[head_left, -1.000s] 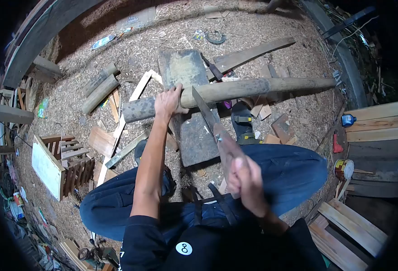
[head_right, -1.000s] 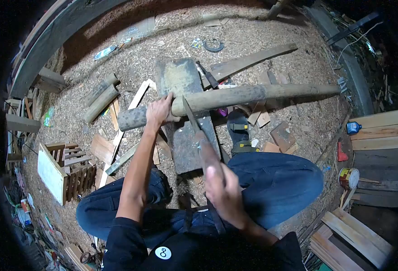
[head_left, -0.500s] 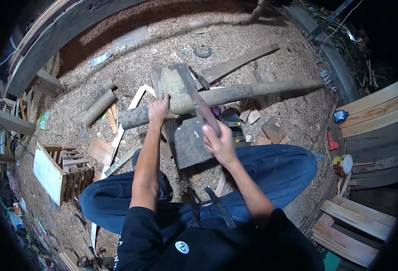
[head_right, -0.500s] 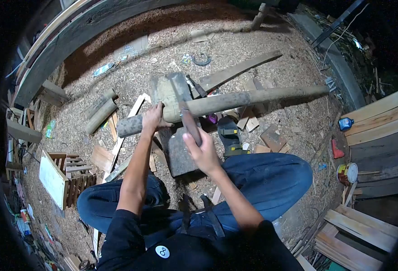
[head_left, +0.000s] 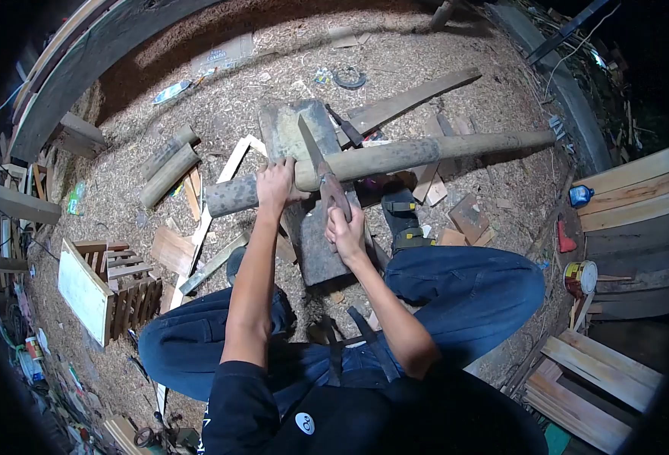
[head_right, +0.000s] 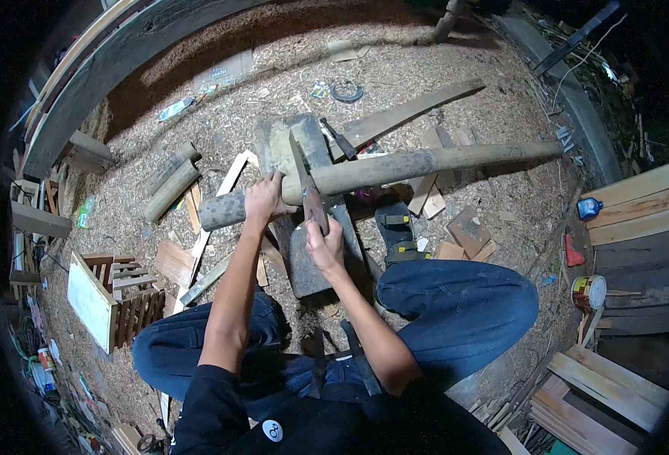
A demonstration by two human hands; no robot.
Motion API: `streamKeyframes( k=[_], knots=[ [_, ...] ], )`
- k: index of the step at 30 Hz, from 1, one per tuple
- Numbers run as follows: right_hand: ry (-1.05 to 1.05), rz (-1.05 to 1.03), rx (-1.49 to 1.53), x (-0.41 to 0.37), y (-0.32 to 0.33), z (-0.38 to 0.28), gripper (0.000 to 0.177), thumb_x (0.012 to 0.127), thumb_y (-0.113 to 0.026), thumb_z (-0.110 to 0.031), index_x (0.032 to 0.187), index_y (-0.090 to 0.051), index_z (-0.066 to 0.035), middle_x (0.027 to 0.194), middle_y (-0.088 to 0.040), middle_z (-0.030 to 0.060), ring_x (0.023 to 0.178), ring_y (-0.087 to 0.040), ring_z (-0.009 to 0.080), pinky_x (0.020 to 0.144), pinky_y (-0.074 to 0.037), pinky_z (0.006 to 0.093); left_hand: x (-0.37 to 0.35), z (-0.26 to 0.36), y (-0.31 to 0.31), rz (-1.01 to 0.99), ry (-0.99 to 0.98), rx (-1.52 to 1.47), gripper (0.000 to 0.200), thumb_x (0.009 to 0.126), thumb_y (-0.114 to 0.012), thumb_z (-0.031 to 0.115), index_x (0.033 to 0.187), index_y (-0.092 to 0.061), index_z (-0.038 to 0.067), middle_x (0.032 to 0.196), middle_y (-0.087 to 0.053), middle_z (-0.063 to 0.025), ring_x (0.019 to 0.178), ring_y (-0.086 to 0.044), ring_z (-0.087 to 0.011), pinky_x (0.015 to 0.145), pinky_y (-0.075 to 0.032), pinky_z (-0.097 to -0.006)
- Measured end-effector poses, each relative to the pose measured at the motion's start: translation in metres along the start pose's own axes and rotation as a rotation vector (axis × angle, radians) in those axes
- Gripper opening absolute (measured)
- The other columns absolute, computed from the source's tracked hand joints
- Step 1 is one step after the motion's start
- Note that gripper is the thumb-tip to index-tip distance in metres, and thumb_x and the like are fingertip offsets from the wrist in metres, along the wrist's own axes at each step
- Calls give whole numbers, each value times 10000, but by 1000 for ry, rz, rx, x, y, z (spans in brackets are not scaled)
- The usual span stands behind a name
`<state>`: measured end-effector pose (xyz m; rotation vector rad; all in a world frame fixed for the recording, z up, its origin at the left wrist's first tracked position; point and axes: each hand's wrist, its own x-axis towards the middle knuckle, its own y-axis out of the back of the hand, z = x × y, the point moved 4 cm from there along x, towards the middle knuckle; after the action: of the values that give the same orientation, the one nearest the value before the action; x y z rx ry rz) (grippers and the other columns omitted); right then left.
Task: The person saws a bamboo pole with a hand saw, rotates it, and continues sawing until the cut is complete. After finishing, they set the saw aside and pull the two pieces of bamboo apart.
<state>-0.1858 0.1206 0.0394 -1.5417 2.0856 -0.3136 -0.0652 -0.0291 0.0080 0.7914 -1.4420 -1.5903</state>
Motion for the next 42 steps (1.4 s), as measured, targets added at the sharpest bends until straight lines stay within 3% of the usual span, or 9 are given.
streamKeyframes(
  k=[10,13,14,17,21,22,28,35,42],
  knots=[
    [118,55,-535,1,-15,-1,228,863,-577,-201,799,-613,15,614,-556,53,577,-538,142,555,-432,331,-3,3,1,-31,-100,111,856,499,-866,485,1168,-493,104,1067,-635,-75,1006,-642,-272,827,-510,-402],
    [238,55,-570,3,-23,-4,288,871,-576,-181,644,-496,-22,552,-440,-27,524,-426,67,469,-333,301,7,-3,-9,-86,-79,78,904,520,-864,486,1227,-474,79,1108,-627,-111,995,-648,-303,840,-522,-419],
    [169,17,-635,8,-15,9,232,849,-600,-205,785,-620,17,613,-592,91,562,-571,186,543,-447,350,13,-7,-15,-149,-25,34,887,520,-863,493,1208,-495,72,1090,-640,-124,972,-658,-312,829,-529,-425],
    [160,212,-611,-28,19,49,242,833,-630,-201,765,-618,31,621,-597,118,568,-588,224,562,-457,368,26,-5,9,-306,-1,-54,828,516,-855,521,1132,-561,52,1008,-675,-163,889,-685,-339,775,-553,-429],
    [12,47,-594,-97,13,-2,184,880,-578,-129,746,-546,-6,603,-479,-26,574,-463,49,508,-363,262,29,-16,-10,-148,-82,-32,845,492,-858,542,1110,-562,48,922,-696,-165,852,-694,-325,736,-561,-434],
    [-112,62,-563,-99,19,-4,184,889,-567,-127,761,-555,4,598,-478,-28,571,-463,50,510,-363,255,26,-14,-5,-145,-88,-24,845,492,-858,542,1110,-562,48,922,-696,-165,852,-694,-325,736,-561,-434],
    [265,17,-581,-99,-15,-50,211,912,-626,-187,990,-544,-10,717,-553,-7,642,-508,62,594,-416,243,32,-15,-7,-236,-58,-19,901,474,-853,579,1139,-533,62,892,-684,-181,825,-687,-355,696,-557,-445],
    [197,240,-661,-108,-10,-14,259,924,-628,-206,807,-568,18,620,-500,44,589,-453,93,538,-382,298,2,1,4,90,-107,76,874,492,-882,459,1190,-509,90,1074,-624,-125,1007,-640,-294,860,-511,-409],
    [241,206,-681,-71,-36,-35,162,911,-599,-110,826,-570,24,600,-502,59,566,-465,92,510,-389,305,23,-12,-1,-46,-62,15,799,469,-886,448,1073,-523,71,1005,-655,-107,949,-656,-308,819,-522,-411]
  ],
)
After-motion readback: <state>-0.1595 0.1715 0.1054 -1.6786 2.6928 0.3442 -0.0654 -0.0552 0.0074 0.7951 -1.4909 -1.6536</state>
